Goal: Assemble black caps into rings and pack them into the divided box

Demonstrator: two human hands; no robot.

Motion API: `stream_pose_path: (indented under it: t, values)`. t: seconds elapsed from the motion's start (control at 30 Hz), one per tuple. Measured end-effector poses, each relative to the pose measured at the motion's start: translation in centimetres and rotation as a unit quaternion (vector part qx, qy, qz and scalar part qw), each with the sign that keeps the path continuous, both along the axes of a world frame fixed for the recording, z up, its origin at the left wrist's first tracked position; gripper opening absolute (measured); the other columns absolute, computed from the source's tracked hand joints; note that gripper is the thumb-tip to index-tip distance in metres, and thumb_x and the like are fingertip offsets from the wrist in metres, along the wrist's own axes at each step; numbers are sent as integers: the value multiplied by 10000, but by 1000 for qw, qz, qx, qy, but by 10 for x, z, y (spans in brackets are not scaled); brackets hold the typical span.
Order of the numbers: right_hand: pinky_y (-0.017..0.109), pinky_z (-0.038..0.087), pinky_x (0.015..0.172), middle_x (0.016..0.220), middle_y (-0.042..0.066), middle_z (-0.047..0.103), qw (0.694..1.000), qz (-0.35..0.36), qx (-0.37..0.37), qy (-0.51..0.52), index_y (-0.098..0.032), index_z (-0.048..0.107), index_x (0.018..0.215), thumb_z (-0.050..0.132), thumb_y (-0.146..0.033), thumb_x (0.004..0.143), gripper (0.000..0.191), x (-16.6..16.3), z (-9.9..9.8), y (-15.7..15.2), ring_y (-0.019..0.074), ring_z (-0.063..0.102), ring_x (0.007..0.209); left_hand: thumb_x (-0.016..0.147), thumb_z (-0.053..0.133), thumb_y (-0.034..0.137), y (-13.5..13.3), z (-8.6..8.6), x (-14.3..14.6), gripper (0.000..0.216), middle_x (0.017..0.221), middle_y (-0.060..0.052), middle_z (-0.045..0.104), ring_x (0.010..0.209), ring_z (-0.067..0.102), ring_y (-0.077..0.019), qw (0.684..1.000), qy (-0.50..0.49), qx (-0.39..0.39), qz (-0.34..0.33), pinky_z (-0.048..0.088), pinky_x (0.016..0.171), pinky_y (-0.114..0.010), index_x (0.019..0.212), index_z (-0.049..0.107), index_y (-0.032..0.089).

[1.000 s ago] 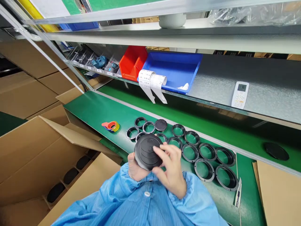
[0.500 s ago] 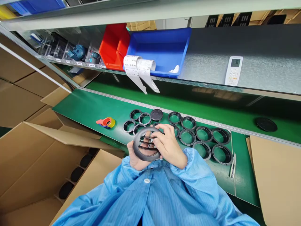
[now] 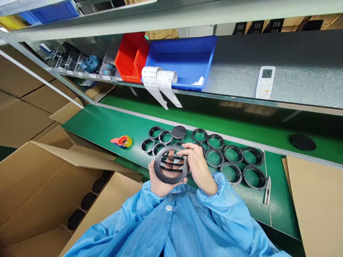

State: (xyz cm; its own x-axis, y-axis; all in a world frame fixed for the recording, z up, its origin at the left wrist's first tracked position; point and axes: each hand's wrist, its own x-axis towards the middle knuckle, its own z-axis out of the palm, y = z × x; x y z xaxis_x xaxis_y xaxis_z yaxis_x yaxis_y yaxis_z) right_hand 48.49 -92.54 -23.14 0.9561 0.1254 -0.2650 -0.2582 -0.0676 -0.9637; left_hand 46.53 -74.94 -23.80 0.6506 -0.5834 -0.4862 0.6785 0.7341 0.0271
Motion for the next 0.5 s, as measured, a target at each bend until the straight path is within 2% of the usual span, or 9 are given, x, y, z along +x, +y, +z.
stream_pose_path:
  t: [0.1, 0.27, 0.33, 0.5]
  values:
    - [342, 538, 837, 1348, 87, 489, 1000, -11, 9, 12, -250, 717, 1103, 255, -582, 1029, 573, -2, -1, 0, 245, 498, 1204, 790, 630, 679, 1, 0, 0, 721, 1417, -148, 521, 1317, 448, -447, 1000, -14, -21, -3, 337, 1039, -600, 1382, 518, 285]
    - [258, 525, 629, 1355, 75, 485, 999, -15, 31, 12, -267, 722, 1099, 277, -576, 1029, 546, -6, -4, 0, 231, 504, 1187, 791, 647, 661, 2, 2, -1, 680, 1439, -154, 512, 1296, 477, -455, 999, -32, -35, -3, 381, 994, -564, 1351, 545, 290]
    - [254, 523, 641, 1343, 74, 499, 1000, -16, 26, 1, -269, 727, 1089, 280, -585, 1026, 550, -6, -5, -1, 232, 490, 1207, 786, 646, 671, 2, 3, -1, 697, 1440, -153, 511, 1299, 475, -453, 999, -30, -28, -6, 363, 1019, -574, 1356, 541, 284]
    - [316, 504, 873, 1319, 74, 527, 999, -31, 15, -7, -261, 730, 1064, 275, -579, 1033, 555, -6, -5, 1, 222, 485, 1220, 789, 633, 678, 1, 4, -2, 667, 1433, -139, 514, 1311, 467, -437, 999, -23, -34, -9, 354, 1030, -556, 1334, 557, 301]
